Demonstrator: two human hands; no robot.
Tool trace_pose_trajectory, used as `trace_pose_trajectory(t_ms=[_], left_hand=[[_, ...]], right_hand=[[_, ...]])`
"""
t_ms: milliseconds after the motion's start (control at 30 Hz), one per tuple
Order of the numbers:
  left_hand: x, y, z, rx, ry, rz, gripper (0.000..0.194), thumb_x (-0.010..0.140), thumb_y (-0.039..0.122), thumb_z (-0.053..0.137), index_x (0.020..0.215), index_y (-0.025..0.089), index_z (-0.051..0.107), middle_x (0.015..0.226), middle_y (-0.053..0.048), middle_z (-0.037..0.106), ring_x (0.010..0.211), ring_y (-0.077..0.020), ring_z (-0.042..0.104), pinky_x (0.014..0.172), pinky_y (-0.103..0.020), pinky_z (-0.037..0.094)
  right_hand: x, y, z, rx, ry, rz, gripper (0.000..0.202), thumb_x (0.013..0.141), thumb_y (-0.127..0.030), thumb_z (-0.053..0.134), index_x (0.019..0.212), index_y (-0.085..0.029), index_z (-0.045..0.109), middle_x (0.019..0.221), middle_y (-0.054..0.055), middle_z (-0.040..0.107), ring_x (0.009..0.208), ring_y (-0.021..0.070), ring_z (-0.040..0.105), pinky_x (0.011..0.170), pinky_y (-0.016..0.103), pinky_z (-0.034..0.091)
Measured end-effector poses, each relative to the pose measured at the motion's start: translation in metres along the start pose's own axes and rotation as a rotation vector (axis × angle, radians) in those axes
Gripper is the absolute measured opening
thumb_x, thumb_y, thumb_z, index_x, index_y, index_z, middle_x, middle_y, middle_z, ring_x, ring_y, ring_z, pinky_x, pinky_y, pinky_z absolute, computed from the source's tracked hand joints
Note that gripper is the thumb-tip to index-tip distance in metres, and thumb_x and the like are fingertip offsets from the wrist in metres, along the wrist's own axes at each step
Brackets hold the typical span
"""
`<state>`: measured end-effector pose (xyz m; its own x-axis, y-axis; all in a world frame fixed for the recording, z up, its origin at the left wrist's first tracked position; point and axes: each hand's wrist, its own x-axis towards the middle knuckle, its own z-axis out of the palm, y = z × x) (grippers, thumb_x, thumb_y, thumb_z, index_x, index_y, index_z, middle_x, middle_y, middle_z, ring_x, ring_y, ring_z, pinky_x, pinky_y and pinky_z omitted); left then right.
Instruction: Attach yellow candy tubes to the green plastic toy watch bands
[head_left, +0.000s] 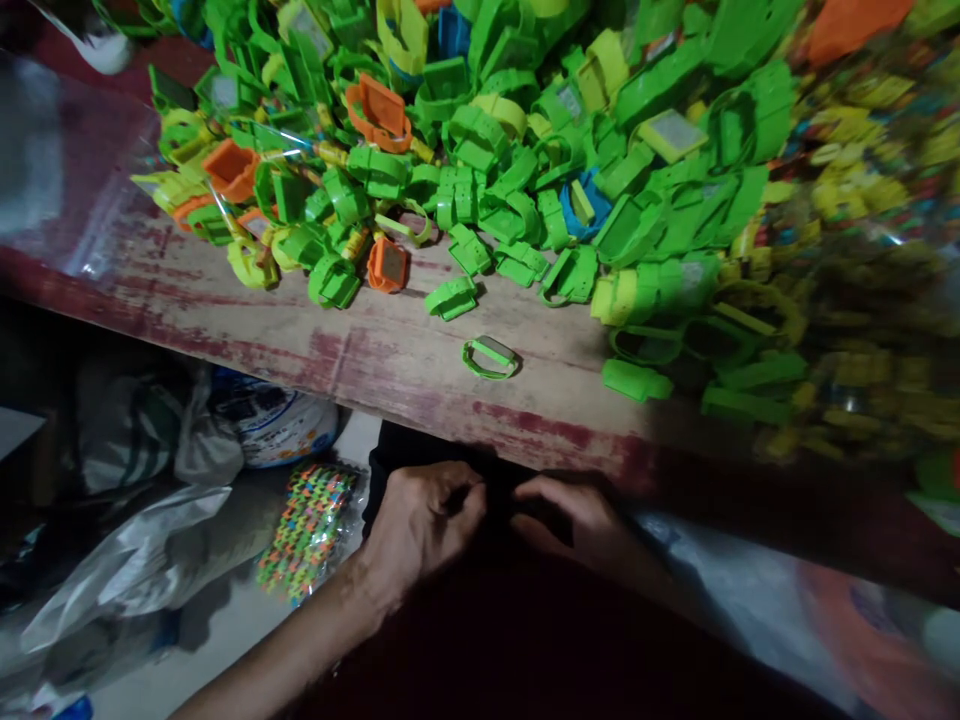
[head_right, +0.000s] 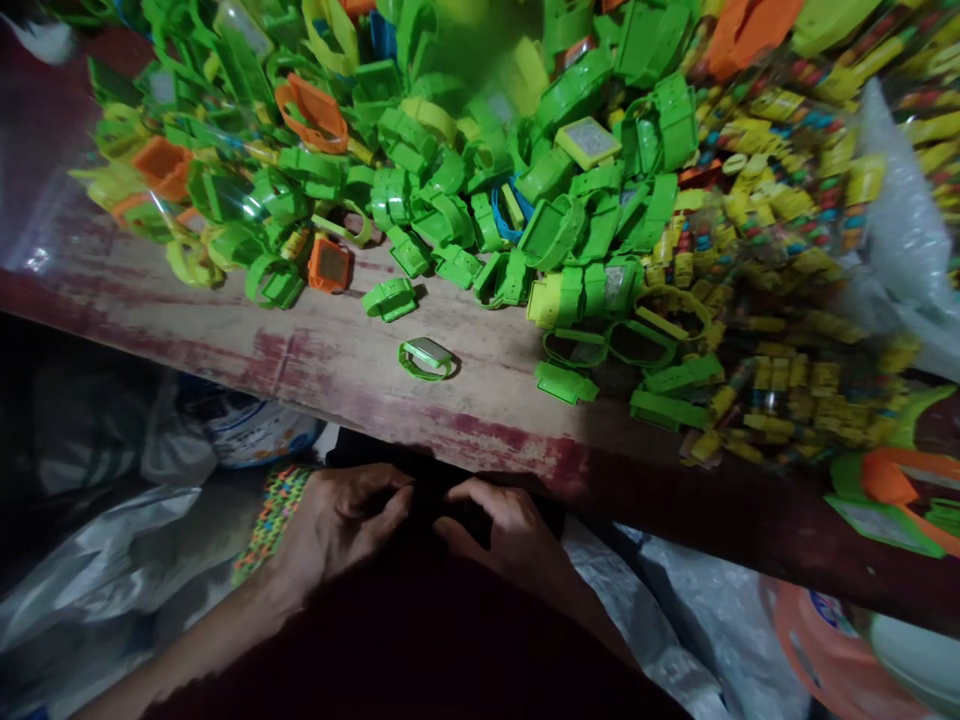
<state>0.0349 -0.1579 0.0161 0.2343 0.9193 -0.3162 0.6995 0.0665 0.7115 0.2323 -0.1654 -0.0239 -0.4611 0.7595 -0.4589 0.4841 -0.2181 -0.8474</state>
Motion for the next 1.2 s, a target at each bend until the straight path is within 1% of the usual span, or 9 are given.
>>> trace_pose_trajectory(t_ms=[133,300,400,500,567,667,800,1033,1200], left_hand=[[0.001,0.003,0.001,-0.049,0.026,-0.100,0.025,0.085,0.019,0.048,0.071,0.013,0.067,0.059,-0.001,0.065,0.049,-0.0090,0.056,0.049,-0.018,0.036],[0.009,0.005,0.000,-0.129,-0.143,-0.015,0.026,0.085,0.018,0.046,0.071,0.013,0.067,0.063,-0.002,0.065,0.055,-0.0094,0.057,0.053,-0.017,0.039],[0.013,0.005,0.000,-0.144,-0.192,-0.033,0.026,0.084,0.017,0.045,0.071,0.014,0.067,0.065,-0.002,0.066,0.056,-0.0096,0.057,0.055,-0.017,0.039],[0.013,0.005,0.001,-0.187,-0.197,-0.102,0.025,0.083,0.016,0.047,0.069,0.014,0.068,0.063,-0.001,0.065,0.055,-0.0095,0.057,0.054,-0.017,0.039],[0.014,0.006,0.002,-0.201,-0.184,-0.130,0.024,0.082,0.016,0.049,0.068,0.013,0.068,0.062,-0.001,0.065,0.055,-0.0098,0.057,0.054,-0.017,0.039],[0.014,0.006,0.002,-0.180,-0.167,-0.104,0.023,0.083,0.015,0.049,0.070,0.013,0.068,0.065,-0.001,0.067,0.057,-0.0104,0.058,0.056,-0.018,0.040],[0.011,0.004,0.004,-0.091,-0.109,-0.034,0.024,0.086,0.016,0.047,0.072,0.014,0.066,0.067,-0.003,0.066,0.058,-0.0111,0.058,0.057,-0.019,0.041],[0.001,0.005,0.014,0.057,-0.065,0.017,0.022,0.086,0.021,0.045,0.065,0.017,0.052,0.060,0.001,0.056,0.051,-0.0084,0.049,0.050,-0.018,0.035],[0.001,0.005,0.015,-0.041,-0.116,-0.081,0.016,0.082,0.023,0.048,0.071,0.017,0.058,0.065,0.000,0.061,0.056,-0.0100,0.054,0.053,-0.019,0.038]], right_hand=[[0.000,-0.001,-0.002,0.018,-0.031,-0.002,0.022,0.086,-0.038,0.055,0.097,-0.021,0.066,0.087,0.003,0.070,0.078,0.0183,0.063,0.073,0.031,0.046],[0.006,-0.006,-0.002,0.074,-0.139,0.013,0.019,0.083,-0.033,0.056,0.095,-0.020,0.064,0.083,0.002,0.065,0.075,0.0172,0.059,0.067,0.027,0.044],[0.012,-0.008,0.003,0.103,-0.121,0.018,0.012,0.078,-0.029,0.055,0.081,-0.018,0.061,0.069,-0.001,0.059,0.063,0.0143,0.054,0.058,0.024,0.040],[0.016,-0.009,0.006,0.075,-0.093,0.009,0.018,0.079,-0.031,0.050,0.068,-0.018,0.056,0.059,-0.002,0.053,0.058,0.0141,0.050,0.055,0.025,0.038],[0.016,-0.010,0.006,0.092,-0.088,0.018,0.017,0.078,-0.030,0.050,0.073,-0.018,0.061,0.064,0.000,0.059,0.065,0.0170,0.056,0.058,0.026,0.042],[0.014,-0.012,0.005,0.164,-0.022,0.081,0.025,0.079,-0.030,0.053,0.095,-0.021,0.069,0.091,0.004,0.071,0.090,0.0239,0.063,0.078,0.032,0.048],[0.012,-0.011,0.006,0.193,0.044,0.191,0.034,0.082,-0.043,0.056,0.105,-0.023,0.071,0.106,0.005,0.071,0.104,0.0281,0.061,0.094,0.041,0.044],[0.015,-0.011,0.004,0.225,0.044,0.160,0.038,0.085,-0.050,0.051,0.076,-0.018,0.069,0.074,0.004,0.070,0.073,0.0210,0.063,0.070,0.030,0.048],[0.013,-0.007,0.009,0.076,0.031,0.054,0.032,0.090,-0.042,0.044,0.076,-0.019,0.062,0.070,0.003,0.066,0.067,0.0173,0.059,0.066,0.028,0.045]])
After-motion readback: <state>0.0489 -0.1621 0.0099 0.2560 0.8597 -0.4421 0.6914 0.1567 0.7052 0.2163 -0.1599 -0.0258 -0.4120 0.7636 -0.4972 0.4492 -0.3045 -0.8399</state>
